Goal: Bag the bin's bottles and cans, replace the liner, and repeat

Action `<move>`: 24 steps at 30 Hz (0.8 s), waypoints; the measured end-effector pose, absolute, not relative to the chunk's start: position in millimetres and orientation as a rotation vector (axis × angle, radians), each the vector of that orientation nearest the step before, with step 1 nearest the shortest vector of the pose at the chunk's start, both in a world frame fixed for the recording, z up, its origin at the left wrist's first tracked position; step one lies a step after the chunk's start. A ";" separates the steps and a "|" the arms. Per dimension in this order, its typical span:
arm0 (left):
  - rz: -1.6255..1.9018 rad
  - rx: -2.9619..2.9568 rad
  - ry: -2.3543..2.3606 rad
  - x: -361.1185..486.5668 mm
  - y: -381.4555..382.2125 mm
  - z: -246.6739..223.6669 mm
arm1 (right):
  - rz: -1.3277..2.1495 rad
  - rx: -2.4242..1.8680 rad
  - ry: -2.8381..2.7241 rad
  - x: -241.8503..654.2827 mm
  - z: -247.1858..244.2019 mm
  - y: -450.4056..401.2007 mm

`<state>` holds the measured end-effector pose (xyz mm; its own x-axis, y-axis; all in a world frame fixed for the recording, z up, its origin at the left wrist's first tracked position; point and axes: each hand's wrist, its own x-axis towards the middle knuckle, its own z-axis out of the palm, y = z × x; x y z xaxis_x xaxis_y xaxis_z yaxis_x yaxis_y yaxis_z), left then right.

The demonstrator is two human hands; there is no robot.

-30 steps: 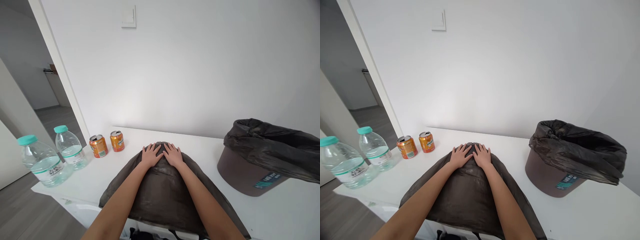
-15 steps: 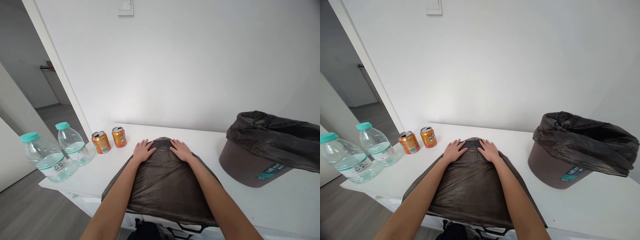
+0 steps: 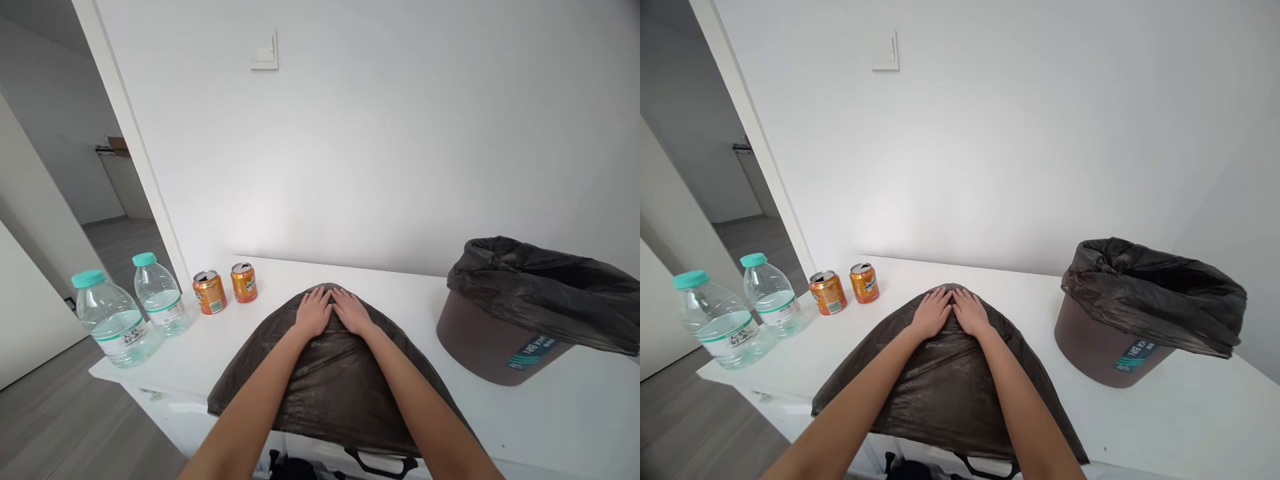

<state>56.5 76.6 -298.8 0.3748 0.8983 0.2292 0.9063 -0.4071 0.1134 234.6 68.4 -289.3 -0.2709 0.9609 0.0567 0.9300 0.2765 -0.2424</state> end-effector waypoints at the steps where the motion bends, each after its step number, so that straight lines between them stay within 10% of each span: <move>1: -0.391 -2.580 -1.698 63.9 77.8 -305.7 | 0.246 -1.755 -2.368 227.6 -290.2 67.6; 24: -0.478 -2.270 -2.064 -50.2 25.7 -274.1 | 0.284 -2.036 -2.201 323.5 -294.6 48.4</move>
<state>-50.2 25.7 -274.1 0.0691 0.9659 0.2497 0.9772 -0.1159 0.1779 323.5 48.4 -294.6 -0.0814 0.9962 -0.0321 0.9717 0.0721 -0.2249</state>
